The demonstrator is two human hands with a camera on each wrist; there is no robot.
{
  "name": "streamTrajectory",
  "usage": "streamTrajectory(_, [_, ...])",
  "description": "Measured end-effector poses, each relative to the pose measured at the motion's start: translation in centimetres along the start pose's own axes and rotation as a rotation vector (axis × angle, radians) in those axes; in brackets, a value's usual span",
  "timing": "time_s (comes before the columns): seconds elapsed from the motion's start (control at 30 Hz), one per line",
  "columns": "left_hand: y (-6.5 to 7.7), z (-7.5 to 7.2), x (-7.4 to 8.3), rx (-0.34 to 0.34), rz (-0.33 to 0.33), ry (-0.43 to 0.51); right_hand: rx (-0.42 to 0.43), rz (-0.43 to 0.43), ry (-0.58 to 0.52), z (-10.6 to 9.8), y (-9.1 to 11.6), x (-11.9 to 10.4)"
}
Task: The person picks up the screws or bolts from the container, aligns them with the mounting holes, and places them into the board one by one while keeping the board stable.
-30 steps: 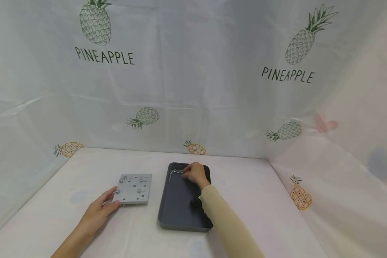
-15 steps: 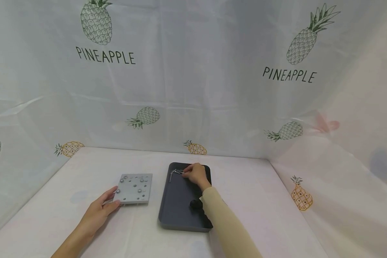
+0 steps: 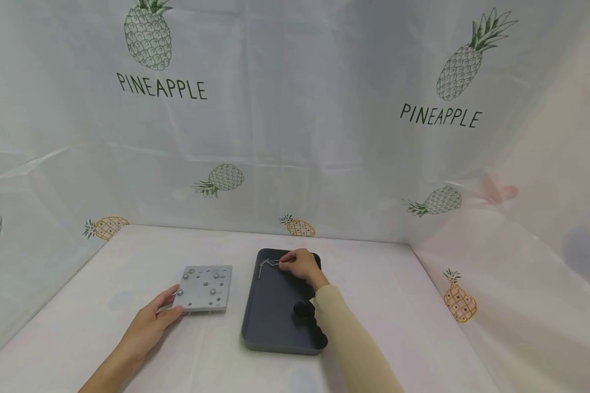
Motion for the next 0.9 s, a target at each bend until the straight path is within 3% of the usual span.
streamTrajectory(0.33, [0.0,-0.1,0.1,0.008,0.004,-0.01,-0.045,-0.035,-0.095,0.3,0.0,-1.5])
streamTrajectory(0.9, [-0.2,-0.2,-0.1,0.016,0.0,-0.001,-0.065,-0.168,-0.157,1.4,-0.7,-6.8])
Point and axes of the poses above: each hand's wrist, its own y-axis away from the middle knuckle, its own z-axis out of the palm, x = y × z, the point moved 10 cm from there along -y, towards the middle knuckle, and after that the axes turned 8 degrees about -z, right-handed, at the moved point
